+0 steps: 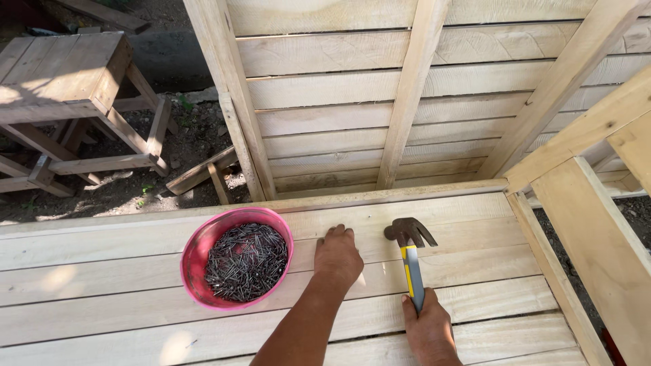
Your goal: The person hammers nails into the wooden slats of an outdoor wooden frame structure. They repeatedly pick nails one at a time from a pink bowl, position each nail on a slat, and drive it in with a claw hammer, working across different spots on the surface.
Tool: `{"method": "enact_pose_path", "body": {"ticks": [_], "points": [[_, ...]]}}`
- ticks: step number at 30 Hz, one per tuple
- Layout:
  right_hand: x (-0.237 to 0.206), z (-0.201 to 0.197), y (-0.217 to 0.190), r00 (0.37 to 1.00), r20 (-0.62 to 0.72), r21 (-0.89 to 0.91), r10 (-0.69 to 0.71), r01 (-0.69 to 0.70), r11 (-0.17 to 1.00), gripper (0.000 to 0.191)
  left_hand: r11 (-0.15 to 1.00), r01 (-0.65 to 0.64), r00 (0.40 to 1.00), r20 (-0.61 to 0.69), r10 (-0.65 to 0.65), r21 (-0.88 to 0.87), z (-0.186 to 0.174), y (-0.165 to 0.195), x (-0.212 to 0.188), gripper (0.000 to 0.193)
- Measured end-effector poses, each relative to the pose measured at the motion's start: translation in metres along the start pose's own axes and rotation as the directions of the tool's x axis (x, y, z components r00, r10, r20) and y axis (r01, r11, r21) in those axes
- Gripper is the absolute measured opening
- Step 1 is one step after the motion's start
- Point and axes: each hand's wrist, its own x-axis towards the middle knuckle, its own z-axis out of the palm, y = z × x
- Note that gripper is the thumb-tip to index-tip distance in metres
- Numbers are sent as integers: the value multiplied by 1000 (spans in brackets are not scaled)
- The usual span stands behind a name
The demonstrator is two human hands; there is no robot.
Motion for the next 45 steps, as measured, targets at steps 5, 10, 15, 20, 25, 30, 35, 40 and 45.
{"method": "enact_pose_path", "body": {"ticks": [5,10,15,20,25,30,35,40,45], "points": [[-3,6,9,997,-49,13,-51,52,999,37,986,-81,768,-640,-32,-147,-33,-52,-35,15],[-12,2,3,998,-29,-28,-62,61,998,37,857,325,767,-419,-486,-399,-51,-111,-35,23],[-19,0,-5,999,32,-60,13,-11,998,39,898,347,862,-286,-419,-271,-41,-129,-34,36],[-21,6,-1,998,-35,-60,-51,49,997,39,875,321,894,-190,-407,-363,-44,-127,-45,22],[-19,11,5,992,-87,-60,-92,87,994,40,934,116,843,-463,-273,-339,-35,-121,-64,16],[-19,11,8,992,-85,-49,-89,85,995,40,917,-180,639,-751,-166,-355,-23,-133,-67,15],[-23,7,6,994,-79,-43,-75,72,997,39,640,-101,822,-426,-377,-762,-19,-143,-59,22],[-35,9,-5,992,-103,-95,-66,56,994,39,119,-144,882,-182,-435,-982,-33,-156,-65,19],[-42,12,-13,996,-78,-139,-31,20,990,42,-118,-53,917,-1,-400,-992,-57,-165,-93,14]]}}
